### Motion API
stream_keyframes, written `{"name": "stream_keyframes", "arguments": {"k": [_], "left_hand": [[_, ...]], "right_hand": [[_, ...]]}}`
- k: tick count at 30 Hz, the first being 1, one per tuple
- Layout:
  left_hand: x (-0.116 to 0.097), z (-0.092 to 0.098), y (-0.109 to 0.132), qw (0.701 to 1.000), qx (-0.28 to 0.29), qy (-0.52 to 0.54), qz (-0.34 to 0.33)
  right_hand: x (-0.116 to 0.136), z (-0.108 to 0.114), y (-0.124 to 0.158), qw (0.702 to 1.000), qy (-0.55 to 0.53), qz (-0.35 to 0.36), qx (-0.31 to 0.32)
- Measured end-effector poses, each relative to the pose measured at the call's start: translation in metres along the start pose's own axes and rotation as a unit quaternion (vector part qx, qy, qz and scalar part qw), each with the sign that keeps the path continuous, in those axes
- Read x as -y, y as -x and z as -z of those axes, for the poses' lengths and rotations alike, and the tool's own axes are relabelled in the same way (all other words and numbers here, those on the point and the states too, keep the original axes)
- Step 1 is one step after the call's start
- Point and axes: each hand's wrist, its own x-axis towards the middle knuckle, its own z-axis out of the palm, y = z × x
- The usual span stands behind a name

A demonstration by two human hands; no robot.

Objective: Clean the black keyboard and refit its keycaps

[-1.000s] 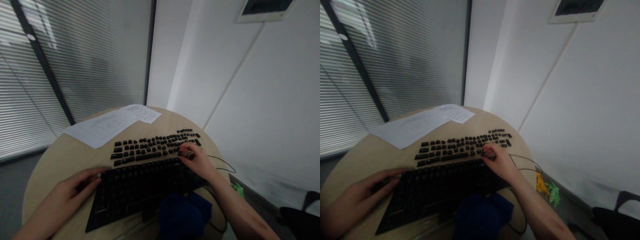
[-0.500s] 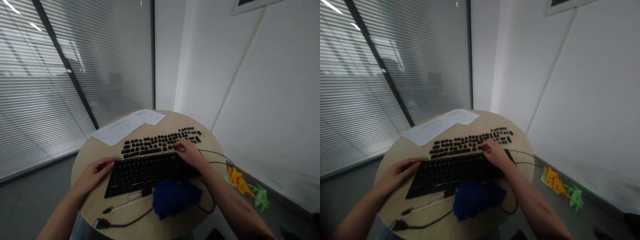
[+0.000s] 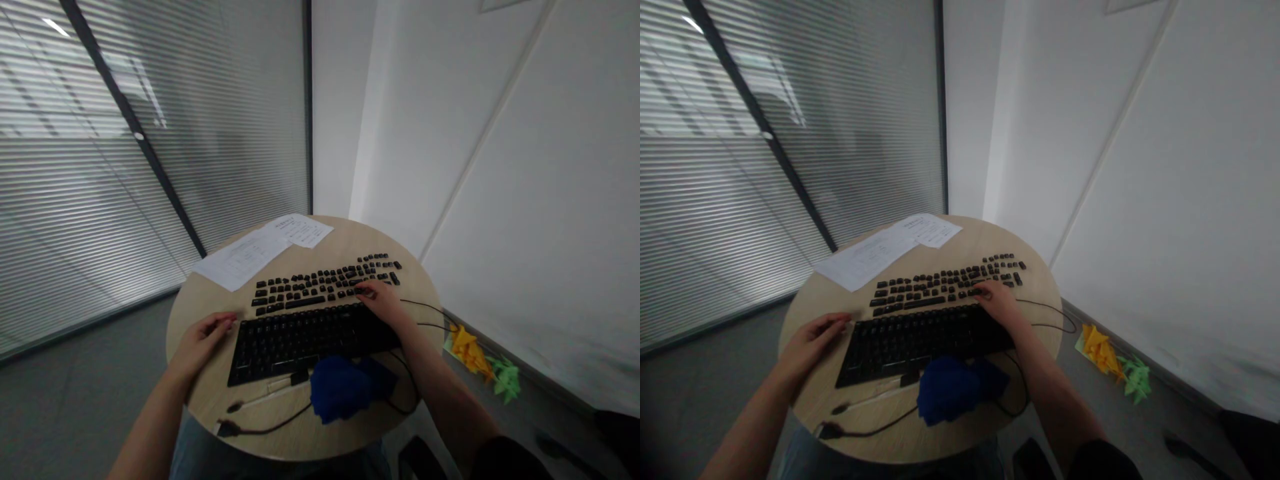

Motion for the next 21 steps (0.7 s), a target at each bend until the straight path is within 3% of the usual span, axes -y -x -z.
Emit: {"name": "stream_keyframes", "arguments": {"k": [6, 11, 21], "left_hand": [[0.01, 0.001, -0.002, 1.0, -0.008, -0.017, 0.02], [0.012, 0.0, 0.0, 0.999, -0.01, -0.034, 0.008], [0.012, -0.004, -0.002, 0.994, 0.041, -0.091, -0.044]], "right_hand": [[0.001, 0.009, 0.035, 0.997, -0.023, -0.076, -0.022], [0.008, -0.002, 0.058, 0.999, 0.005, -0.033, 0.01], [0.006, -0.005, 0.051, 0.999, 0.035, 0.023, 0.03]]}}
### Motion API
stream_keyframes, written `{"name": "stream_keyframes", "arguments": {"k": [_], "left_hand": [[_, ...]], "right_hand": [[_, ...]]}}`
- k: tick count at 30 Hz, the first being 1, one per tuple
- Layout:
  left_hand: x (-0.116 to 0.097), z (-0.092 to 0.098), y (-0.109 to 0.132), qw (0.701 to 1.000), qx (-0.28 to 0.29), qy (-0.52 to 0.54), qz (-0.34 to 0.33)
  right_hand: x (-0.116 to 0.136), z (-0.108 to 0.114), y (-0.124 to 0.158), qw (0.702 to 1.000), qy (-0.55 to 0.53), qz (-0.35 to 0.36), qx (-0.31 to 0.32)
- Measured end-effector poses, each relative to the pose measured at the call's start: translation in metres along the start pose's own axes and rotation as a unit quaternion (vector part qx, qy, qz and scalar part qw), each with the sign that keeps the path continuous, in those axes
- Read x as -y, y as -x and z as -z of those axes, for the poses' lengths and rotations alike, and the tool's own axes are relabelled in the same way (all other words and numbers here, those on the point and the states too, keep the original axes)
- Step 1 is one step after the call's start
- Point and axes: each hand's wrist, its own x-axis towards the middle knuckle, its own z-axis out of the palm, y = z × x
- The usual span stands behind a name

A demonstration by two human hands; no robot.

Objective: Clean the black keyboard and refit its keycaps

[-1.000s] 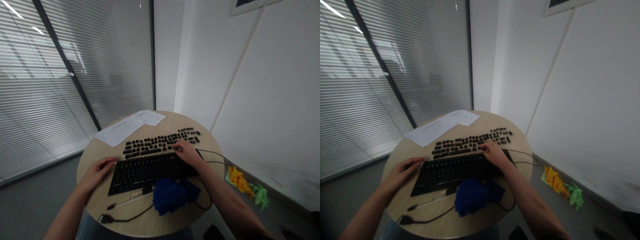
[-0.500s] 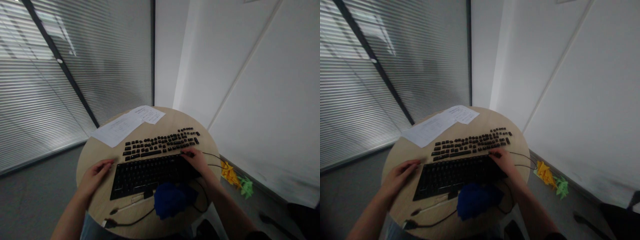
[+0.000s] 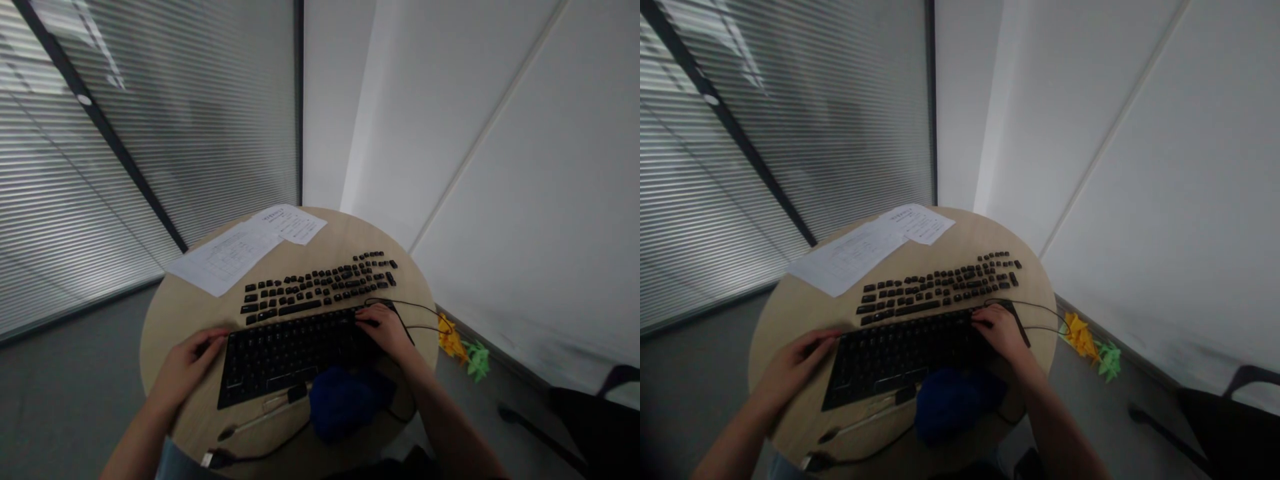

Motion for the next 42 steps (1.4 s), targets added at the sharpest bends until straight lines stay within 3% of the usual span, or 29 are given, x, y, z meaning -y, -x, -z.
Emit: {"name": "stream_keyframes", "arguments": {"k": [14, 29, 34, 42], "left_hand": [[-0.005, -0.004, -0.001, 0.999, 0.012, -0.025, -0.02], [0.008, -0.008, -0.001, 1.0, 0.014, -0.016, -0.006], [0.003, -0.008, 0.0, 1.0, 0.013, -0.018, 0.004], [-0.007, -0.007, 0.001, 1.0, 0.018, -0.015, 0.008]], "right_hand": [[-0.001, 0.0, -0.003, 0.999, -0.026, -0.03, 0.002], [0.006, 0.005, -0.003, 0.999, -0.037, -0.036, 0.008], [0.004, 0.004, 0.001, 0.997, -0.043, -0.059, -0.02], [0.003, 0.003, 0.002, 0.998, -0.036, -0.052, -0.007]]}}
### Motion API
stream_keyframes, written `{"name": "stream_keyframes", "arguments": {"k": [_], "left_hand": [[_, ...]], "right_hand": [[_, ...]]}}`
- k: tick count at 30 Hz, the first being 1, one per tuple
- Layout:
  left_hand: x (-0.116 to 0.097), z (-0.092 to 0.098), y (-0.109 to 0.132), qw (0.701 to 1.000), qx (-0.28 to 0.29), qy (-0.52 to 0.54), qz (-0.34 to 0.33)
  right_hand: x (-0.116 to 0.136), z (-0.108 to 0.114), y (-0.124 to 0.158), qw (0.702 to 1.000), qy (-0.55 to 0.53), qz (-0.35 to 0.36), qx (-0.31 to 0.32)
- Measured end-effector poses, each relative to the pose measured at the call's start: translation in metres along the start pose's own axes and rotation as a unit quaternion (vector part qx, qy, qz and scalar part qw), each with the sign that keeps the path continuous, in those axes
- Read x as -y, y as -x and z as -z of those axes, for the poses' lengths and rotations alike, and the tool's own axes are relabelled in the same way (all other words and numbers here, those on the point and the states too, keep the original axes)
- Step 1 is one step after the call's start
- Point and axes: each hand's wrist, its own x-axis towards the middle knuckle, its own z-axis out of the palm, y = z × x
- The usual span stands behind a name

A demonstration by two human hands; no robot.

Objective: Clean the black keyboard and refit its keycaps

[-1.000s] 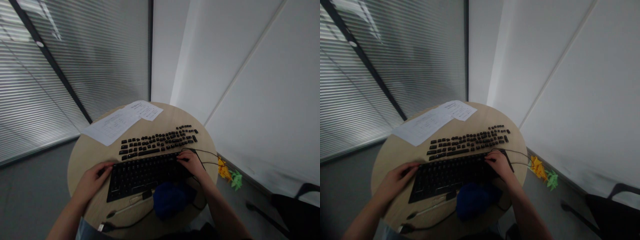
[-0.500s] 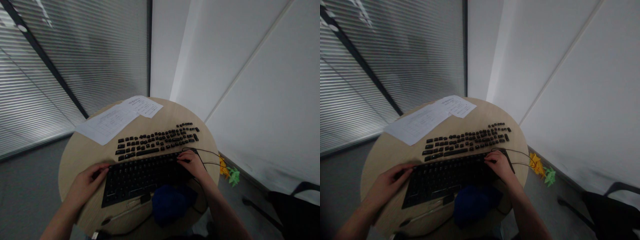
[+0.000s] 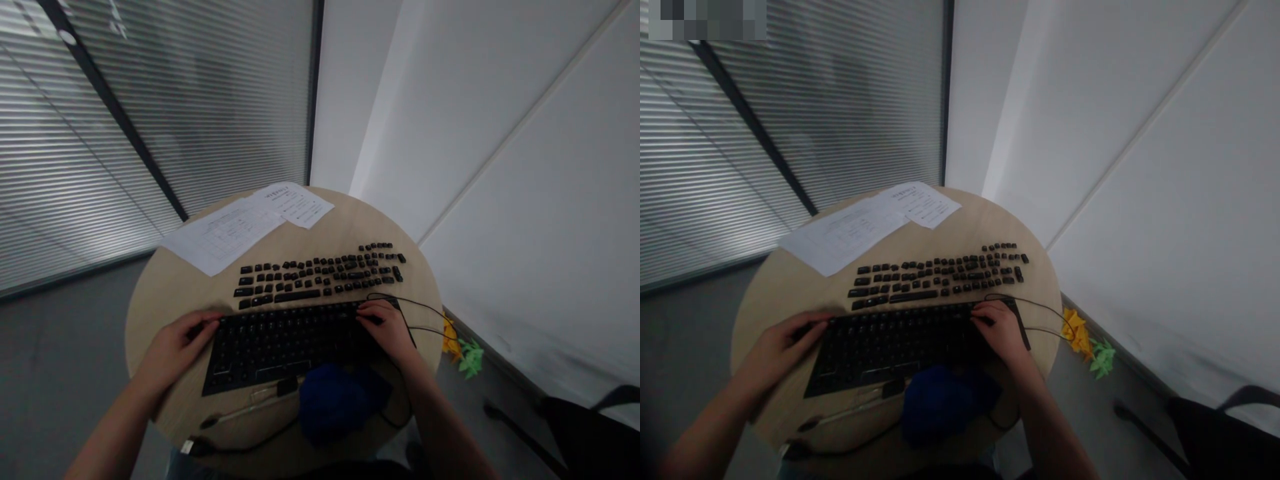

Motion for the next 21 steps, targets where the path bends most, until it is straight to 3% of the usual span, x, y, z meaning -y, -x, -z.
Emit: {"name": "stream_keyframes", "arguments": {"k": [11, 21], "left_hand": [[0.0041, -0.0012, 0.0009, 1.0, -0.011, -0.007, 0.009], [0.0005, -0.0013, -0.0009, 1.0, -0.011, -0.012, 0.006]], "right_hand": [[0.0007, 0.0067, -0.0032, 0.998, 0.006, 0.035, 0.044], [0.0051, 0.0061, 0.0005, 0.999, 0.016, 0.027, 0.023]]}}
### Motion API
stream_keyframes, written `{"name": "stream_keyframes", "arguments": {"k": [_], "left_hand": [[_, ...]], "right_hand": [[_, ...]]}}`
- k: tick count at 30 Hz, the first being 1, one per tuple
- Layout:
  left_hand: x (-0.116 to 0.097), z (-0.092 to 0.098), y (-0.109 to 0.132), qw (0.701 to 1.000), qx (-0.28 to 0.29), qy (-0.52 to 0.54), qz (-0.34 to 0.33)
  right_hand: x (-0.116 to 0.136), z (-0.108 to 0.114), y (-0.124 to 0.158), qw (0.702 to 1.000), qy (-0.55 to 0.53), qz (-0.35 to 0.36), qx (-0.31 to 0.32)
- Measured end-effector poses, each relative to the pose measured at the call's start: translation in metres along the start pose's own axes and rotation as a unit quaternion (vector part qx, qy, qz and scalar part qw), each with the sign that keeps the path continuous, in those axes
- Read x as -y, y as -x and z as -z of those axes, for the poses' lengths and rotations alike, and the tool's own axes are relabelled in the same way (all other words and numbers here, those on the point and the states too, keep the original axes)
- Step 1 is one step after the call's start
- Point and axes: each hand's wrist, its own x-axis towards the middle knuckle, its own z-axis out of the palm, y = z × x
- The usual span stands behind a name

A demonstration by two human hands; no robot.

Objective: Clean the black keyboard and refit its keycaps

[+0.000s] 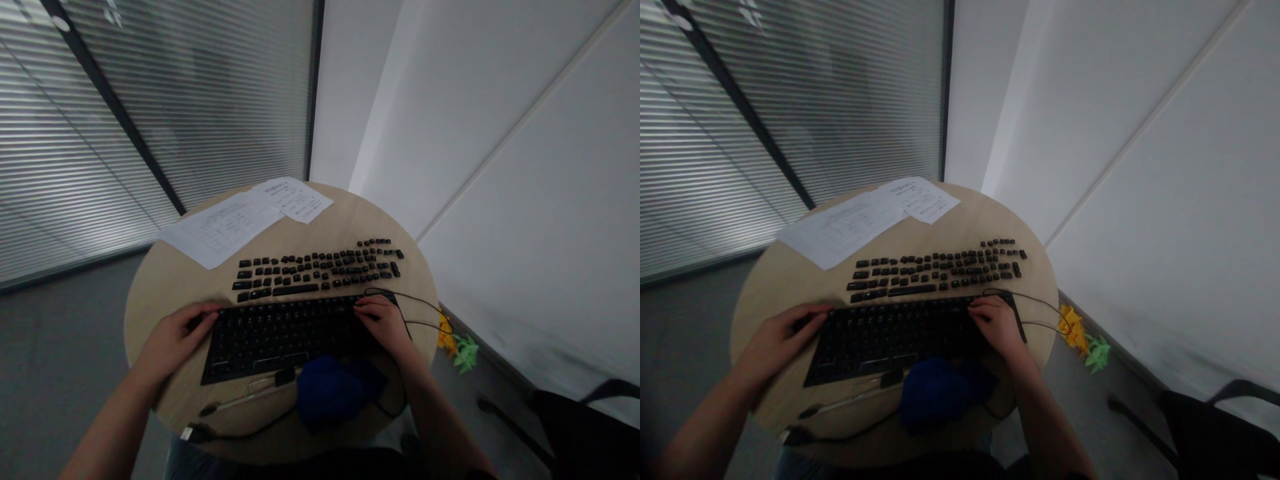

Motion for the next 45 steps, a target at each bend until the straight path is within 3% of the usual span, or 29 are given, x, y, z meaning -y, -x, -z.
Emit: {"name": "stream_keyframes", "arguments": {"k": [7, 20, 26, 35, 37, 41, 43, 45], "left_hand": [[0.006, -0.003, 0.0, 1.0, -0.001, 0.014, -0.012], [-0.006, 0.003, 0.001, 0.999, 0.016, -0.006, -0.03], [-0.003, 0.002, 0.0, 0.999, 0.018, -0.012, -0.036], [0.007, 0.0, -0.002, 0.999, 0.02, -0.004, -0.032], [0.005, 0.0, -0.002, 0.999, 0.019, 0.001, -0.034], [0.002, 0.001, -0.002, 0.999, 0.019, 0.01, -0.044], [0.001, 0.002, -0.002, 0.999, 0.017, 0.014, -0.045], [0.002, 0.002, -0.002, 0.999, 0.011, 0.015, -0.042]], "right_hand": [[0.001, 0.001, -0.001, 1.0, 0.024, 0.005, 0.014], [0.0, 0.002, 0.0, 0.998, 0.05, 0.025, 0.025], [0.01, 0.005, -0.005, 0.997, 0.072, 0.019, 0.016], [0.01, 0.009, -0.007, 0.995, 0.074, 0.033, 0.057], [0.004, 0.019, -0.016, 0.995, 0.076, 0.045, 0.051], [-0.025, 0.046, -0.063, 0.99, 0.129, 0.03, -0.04], [-0.044, 0.056, -0.096, 0.979, 0.202, -0.022, -0.028], [-0.06, 0.059, -0.128, 0.957, 0.279, -0.075, 0.038]]}}
